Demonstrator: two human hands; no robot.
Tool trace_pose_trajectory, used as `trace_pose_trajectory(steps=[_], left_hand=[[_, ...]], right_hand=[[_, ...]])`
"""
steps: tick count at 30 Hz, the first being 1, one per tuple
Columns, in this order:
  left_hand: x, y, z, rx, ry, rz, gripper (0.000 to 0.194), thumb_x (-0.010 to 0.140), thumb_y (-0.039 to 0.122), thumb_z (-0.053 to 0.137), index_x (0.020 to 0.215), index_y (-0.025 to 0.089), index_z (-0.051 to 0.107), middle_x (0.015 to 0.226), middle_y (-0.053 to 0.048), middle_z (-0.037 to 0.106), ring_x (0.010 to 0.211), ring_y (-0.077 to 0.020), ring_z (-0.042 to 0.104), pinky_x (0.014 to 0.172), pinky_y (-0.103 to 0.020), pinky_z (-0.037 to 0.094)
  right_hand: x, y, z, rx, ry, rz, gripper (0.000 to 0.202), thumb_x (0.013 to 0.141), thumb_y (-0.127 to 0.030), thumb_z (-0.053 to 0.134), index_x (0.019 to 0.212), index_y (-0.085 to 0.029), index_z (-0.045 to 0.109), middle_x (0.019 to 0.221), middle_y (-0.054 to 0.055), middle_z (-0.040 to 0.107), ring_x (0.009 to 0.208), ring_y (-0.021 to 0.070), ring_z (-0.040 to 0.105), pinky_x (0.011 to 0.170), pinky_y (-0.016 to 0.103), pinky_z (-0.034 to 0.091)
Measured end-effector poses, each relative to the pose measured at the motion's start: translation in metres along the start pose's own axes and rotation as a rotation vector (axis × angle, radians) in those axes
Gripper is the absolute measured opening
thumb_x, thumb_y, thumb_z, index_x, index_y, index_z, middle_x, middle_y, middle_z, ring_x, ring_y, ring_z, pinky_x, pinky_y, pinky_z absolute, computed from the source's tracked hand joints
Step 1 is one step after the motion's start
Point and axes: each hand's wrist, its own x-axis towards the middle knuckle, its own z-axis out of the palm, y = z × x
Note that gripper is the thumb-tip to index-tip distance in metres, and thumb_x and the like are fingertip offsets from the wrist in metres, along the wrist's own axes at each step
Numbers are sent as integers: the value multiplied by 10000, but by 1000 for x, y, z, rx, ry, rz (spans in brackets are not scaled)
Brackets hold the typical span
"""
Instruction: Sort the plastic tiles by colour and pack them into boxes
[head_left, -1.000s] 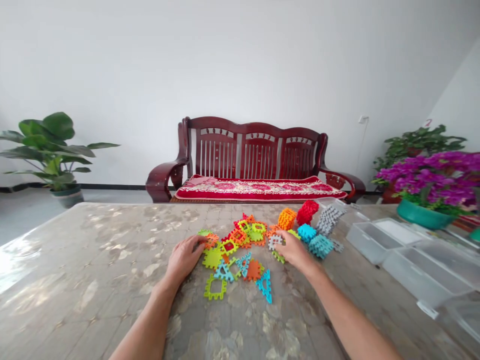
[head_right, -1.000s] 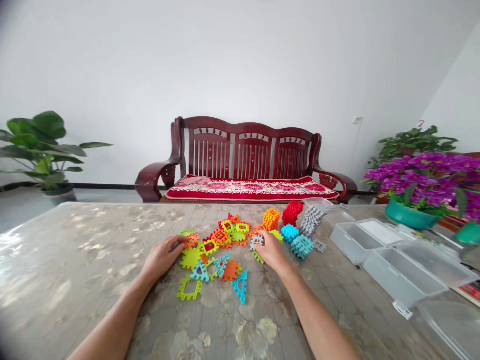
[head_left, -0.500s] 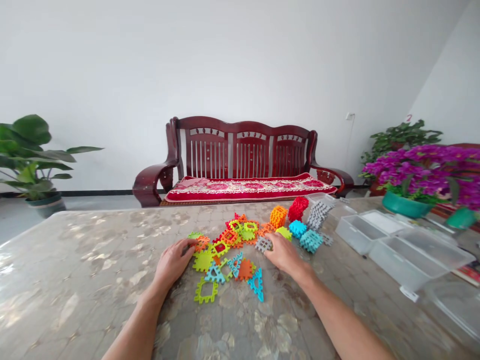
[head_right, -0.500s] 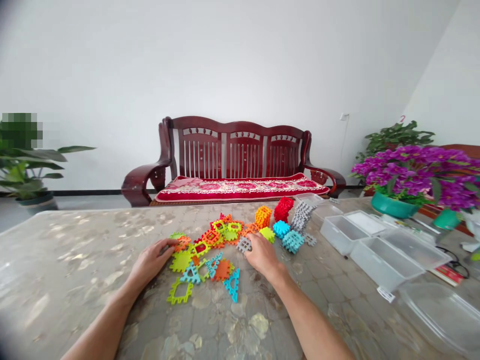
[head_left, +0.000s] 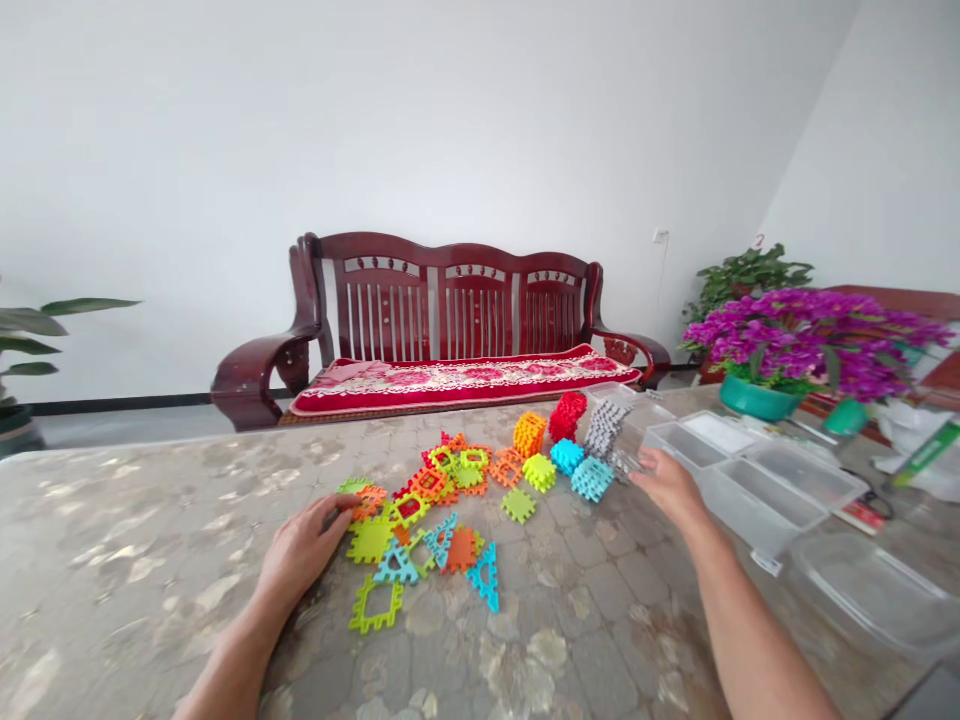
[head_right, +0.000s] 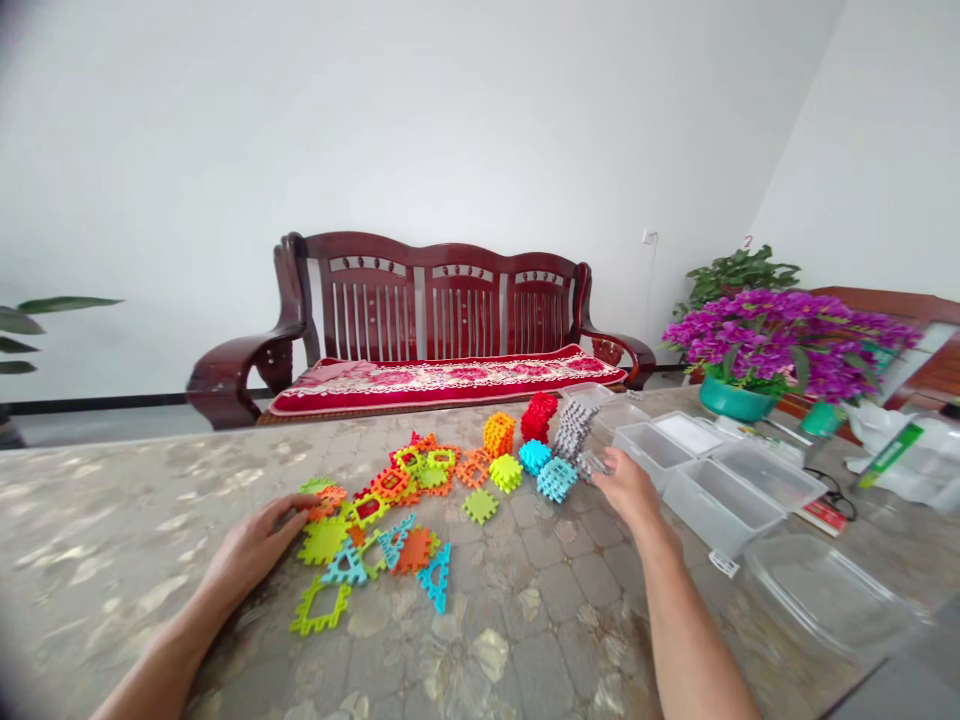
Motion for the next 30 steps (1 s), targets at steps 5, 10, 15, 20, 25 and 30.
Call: trace_pose_trajectory(steps=[5,10,15,20,25,30], left_hand=[[2,-5,3,-1,-10,15,358,842,450,430,1021,285,692,1063,10,734,997,-209,662,909,-290,476],[2,-8,3,-5,-11,4,373,844,469,427,1040,279,681,1083,8,730,1009,-210,661,926,-293,470],[-2,3,-2,33,-42,8,409,852,516,416,1078,282,664,1101,-6,723,1044,-219,648,942,-311,457],[-9,18,-6,86,-12,85,429,826,531,490,1148,289,637,1202,-7,674,1141,-227,598,1016,-350,409],[-11,21,-5,69,26,44,330,822,431,512,1074,278,661,1095,-14,688,1054,-210,624,973,-335,435],[-12,22,-4,11,106,-44,290,766,366,562,1006,228,648,1031,-44,652,992,-210,629,931,-327,469]], right_hand=[[7,15,8,-116,-35,78,519,719,-180,610,1237,-166,585,1173,115,689,1039,258,663,892,362,496],[15,9,15,-157,-60,59,577,670,-90,590,1240,-184,597,1166,95,697,1017,245,669,874,345,496],[12,12,12,-71,6,4,513,689,-133,581,1198,-182,628,1162,96,700,874,214,696,842,339,510],[-11,-14,1,46,196,-63,406,741,-185,487,1101,-193,675,1083,80,724,842,204,686,853,364,503],[-52,-93,12,283,113,-471,285,805,-286,489,967,-212,712,937,59,744,802,187,675,739,294,518],[-96,-180,61,292,-286,-712,293,791,-154,491,960,-230,719,969,32,743,892,173,672,814,286,505]])
